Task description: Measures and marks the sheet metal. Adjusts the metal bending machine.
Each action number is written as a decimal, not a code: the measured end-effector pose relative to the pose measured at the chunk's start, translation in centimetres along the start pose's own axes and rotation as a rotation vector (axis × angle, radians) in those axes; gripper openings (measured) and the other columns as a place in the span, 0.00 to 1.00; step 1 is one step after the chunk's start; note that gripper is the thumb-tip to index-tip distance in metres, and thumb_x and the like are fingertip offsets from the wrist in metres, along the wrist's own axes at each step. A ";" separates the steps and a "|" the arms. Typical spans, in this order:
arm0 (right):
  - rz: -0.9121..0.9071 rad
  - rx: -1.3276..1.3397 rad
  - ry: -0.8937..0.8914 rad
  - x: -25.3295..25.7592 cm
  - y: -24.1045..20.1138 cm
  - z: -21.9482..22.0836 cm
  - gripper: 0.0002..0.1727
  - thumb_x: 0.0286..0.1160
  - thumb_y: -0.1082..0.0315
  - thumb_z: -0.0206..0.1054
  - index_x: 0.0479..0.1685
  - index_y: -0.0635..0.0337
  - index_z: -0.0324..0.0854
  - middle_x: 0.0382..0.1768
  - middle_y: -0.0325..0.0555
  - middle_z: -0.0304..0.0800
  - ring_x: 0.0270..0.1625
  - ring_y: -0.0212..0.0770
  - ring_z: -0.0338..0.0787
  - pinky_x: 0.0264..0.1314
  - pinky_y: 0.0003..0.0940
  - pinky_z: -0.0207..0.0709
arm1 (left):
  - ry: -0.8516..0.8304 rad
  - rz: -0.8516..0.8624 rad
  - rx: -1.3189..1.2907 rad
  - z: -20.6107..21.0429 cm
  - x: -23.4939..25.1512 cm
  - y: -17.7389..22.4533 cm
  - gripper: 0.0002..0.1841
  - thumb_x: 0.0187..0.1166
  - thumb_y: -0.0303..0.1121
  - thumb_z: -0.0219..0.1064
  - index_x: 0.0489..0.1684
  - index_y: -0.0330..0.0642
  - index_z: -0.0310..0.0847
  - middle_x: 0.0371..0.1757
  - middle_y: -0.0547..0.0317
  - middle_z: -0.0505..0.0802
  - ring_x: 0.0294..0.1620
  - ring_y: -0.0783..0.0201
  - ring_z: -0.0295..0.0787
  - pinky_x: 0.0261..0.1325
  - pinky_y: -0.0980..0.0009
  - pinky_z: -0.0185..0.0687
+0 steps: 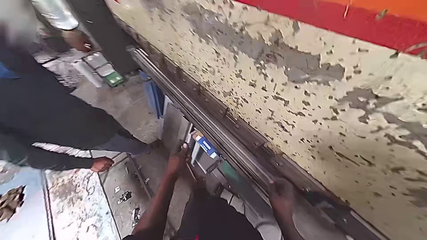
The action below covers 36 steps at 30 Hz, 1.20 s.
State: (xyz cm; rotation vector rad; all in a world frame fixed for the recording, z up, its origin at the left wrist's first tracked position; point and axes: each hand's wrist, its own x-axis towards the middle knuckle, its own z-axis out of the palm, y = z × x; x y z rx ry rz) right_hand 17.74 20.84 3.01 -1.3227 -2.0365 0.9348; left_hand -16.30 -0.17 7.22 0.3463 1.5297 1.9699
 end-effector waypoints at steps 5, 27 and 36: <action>-0.401 0.469 -0.940 -2.9 -14.3 2.2 0.31 0.92 0.43 0.51 0.78 0.57 0.78 0.70 0.43 0.87 0.68 0.36 0.87 0.73 0.40 0.82 | -0.624 -0.020 0.410 -2.7 2.6 4.1 0.03 0.77 0.37 0.70 0.41 0.54 0.82 0.33 0.73 0.88 0.22 0.78 0.77 0.24 0.79 0.76; -0.714 -0.163 -1.151 -12.9 -18.3 15.1 0.24 0.84 0.47 0.60 0.65 0.53 0.87 0.55 0.45 0.94 0.55 0.41 0.94 0.62 0.47 0.88 | 0.356 -0.062 0.439 -18.5 -20.8 3.4 0.13 0.88 0.42 0.63 0.51 0.41 0.79 0.33 0.52 0.85 0.20 0.62 0.75 0.22 0.66 0.73; -0.928 -0.687 -1.602 -16.7 -16.8 21.6 0.20 0.86 0.53 0.63 0.67 0.52 0.86 0.57 0.49 0.92 0.57 0.50 0.92 0.66 0.58 0.83 | 0.857 -0.766 1.001 -33.5 -35.5 -6.8 0.30 0.91 0.59 0.45 0.66 0.41 0.78 0.44 0.37 0.94 0.48 0.34 0.93 0.49 0.31 0.85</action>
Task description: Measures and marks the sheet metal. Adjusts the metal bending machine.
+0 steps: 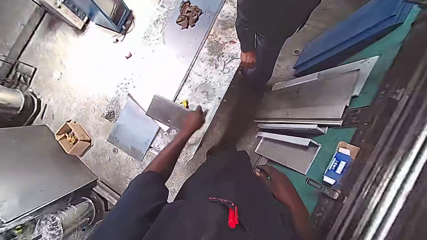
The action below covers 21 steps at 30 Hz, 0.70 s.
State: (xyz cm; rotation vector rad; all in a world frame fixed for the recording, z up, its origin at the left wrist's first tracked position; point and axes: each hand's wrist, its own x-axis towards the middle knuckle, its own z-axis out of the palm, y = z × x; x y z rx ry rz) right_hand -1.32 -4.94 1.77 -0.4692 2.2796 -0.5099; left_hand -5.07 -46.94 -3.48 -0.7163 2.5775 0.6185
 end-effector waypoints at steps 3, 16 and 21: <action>-0.035 -0.068 0.035 1.2 -0.9 -3.1 0.20 0.87 0.54 0.62 0.68 0.54 0.85 0.56 0.51 0.92 0.58 0.52 0.92 0.66 0.60 0.82 | 0.012 -0.232 0.158 -1.9 5.7 -4.3 0.32 0.89 0.59 0.45 0.66 0.39 0.81 0.56 0.31 0.92 0.59 0.28 0.89 0.53 0.26 0.81; 0.138 0.046 0.175 -0.6 2.4 -4.8 0.20 0.87 0.51 0.61 0.68 0.51 0.85 0.57 0.47 0.92 0.56 0.46 0.93 0.63 0.55 0.85 | -0.215 -0.326 0.487 -1.3 17.4 -6.4 0.33 0.40 0.56 0.86 0.38 0.37 0.90 0.53 0.34 0.92 0.58 0.33 0.89 0.50 0.27 0.81; 0.244 0.172 0.199 -1.6 2.6 -3.8 0.20 0.87 0.53 0.63 0.68 0.53 0.85 0.61 0.49 0.92 0.63 0.48 0.92 0.71 0.56 0.82 | 0.056 -0.148 0.230 -7.8 17.7 -2.3 0.29 0.56 0.52 0.82 0.49 0.37 0.88 0.50 0.27 0.91 0.54 0.23 0.88 0.48 0.18 0.77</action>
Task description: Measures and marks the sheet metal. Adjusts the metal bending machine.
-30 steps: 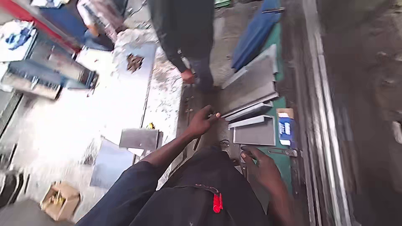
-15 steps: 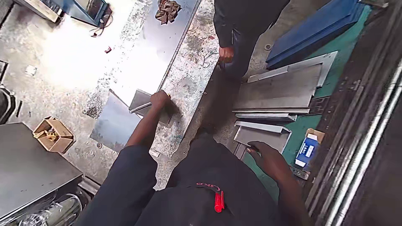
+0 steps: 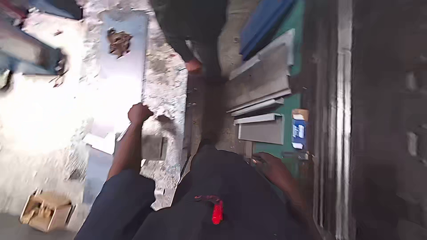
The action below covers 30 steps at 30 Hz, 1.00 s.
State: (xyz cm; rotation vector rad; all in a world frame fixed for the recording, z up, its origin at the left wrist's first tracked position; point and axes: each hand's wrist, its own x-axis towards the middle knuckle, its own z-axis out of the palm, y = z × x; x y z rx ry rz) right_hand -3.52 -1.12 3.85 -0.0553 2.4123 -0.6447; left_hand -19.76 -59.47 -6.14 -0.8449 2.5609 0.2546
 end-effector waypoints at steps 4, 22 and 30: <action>-0.049 0.164 0.106 1.5 -2.3 -0.4 0.25 0.87 0.46 0.60 0.73 0.51 0.82 0.66 0.46 0.90 0.69 0.45 0.88 0.77 0.51 0.78 | -0.091 0.449 -0.249 -3.7 -6.9 9.9 0.34 0.66 0.51 0.82 0.72 0.50 0.75 0.38 0.39 0.94 0.41 0.33 0.91 0.45 0.26 0.81; 0.150 0.452 0.854 -0.4 2.2 -0.1 0.50 0.72 0.34 0.69 0.90 0.56 0.62 0.72 0.52 0.84 0.68 0.49 0.88 0.71 0.56 0.82 | -1.209 1.166 -0.518 4.4 -31.5 39.6 0.18 0.65 0.30 0.83 0.51 0.35 0.88 0.49 0.53 0.94 0.49 0.63 0.92 0.57 0.64 0.90; 0.467 0.442 0.844 5.8 3.9 -6.6 0.37 0.84 0.34 0.53 0.88 0.41 0.66 0.58 0.48 0.91 0.50 0.50 0.94 0.50 0.61 0.87 | -1.167 1.243 -0.494 1.0 -24.1 54.1 0.06 0.73 0.27 0.75 0.43 0.36 0.90 0.37 0.58 0.93 0.27 0.71 0.83 0.29 0.72 0.79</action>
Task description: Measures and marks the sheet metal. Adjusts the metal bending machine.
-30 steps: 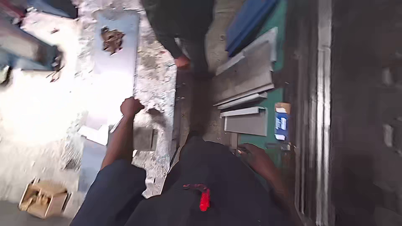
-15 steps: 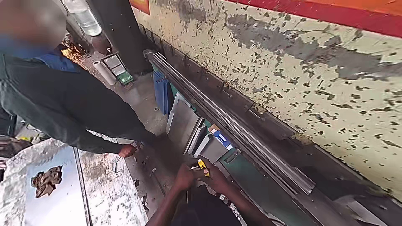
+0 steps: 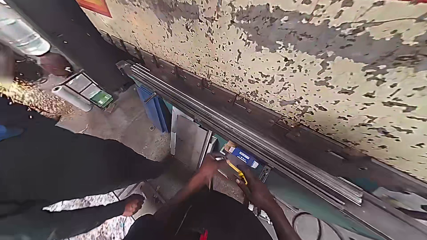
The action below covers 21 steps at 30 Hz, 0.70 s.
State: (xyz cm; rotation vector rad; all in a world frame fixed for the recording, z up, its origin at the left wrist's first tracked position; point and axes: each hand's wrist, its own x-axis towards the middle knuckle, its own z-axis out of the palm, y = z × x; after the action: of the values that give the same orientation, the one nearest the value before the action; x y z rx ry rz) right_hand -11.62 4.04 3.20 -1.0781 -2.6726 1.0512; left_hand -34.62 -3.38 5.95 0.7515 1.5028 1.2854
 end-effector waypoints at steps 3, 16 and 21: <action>0.201 -0.001 -0.076 0.7 2.1 -1.0 0.31 0.86 0.40 0.55 0.86 0.37 0.70 0.64 0.51 0.89 0.59 0.55 0.92 0.60 0.66 0.83 | 0.201 -0.059 -0.045 -10.1 4.0 4.7 0.09 0.76 0.30 0.75 0.50 0.39 0.87 0.33 0.59 0.91 0.19 0.73 0.76 0.20 0.74 0.73; 0.448 -0.331 0.155 13.3 -8.4 -2.4 0.21 0.89 0.45 0.57 0.57 0.47 0.89 0.42 0.59 0.94 0.45 0.67 0.93 0.42 0.74 0.80 | 0.360 -0.032 -0.212 -26.8 16.9 5.4 0.08 0.82 0.39 0.70 0.48 0.46 0.84 0.24 0.66 0.81 0.13 0.75 0.64 0.15 0.77 0.64; 0.470 -0.375 0.131 16.9 -11.8 -3.5 0.22 0.89 0.42 0.54 0.64 0.43 0.85 0.44 0.58 0.95 0.46 0.67 0.94 0.42 0.72 0.82 | 0.468 -0.109 -0.528 -29.2 23.8 4.9 0.08 0.85 0.41 0.66 0.48 0.48 0.77 0.24 0.66 0.76 0.10 0.74 0.58 0.11 0.78 0.60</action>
State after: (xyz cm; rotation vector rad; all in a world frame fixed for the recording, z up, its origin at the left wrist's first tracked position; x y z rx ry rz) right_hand -30.18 10.71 10.26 -1.8370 -2.6312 0.4932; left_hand -70.33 9.08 2.71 0.0221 1.4294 1.7514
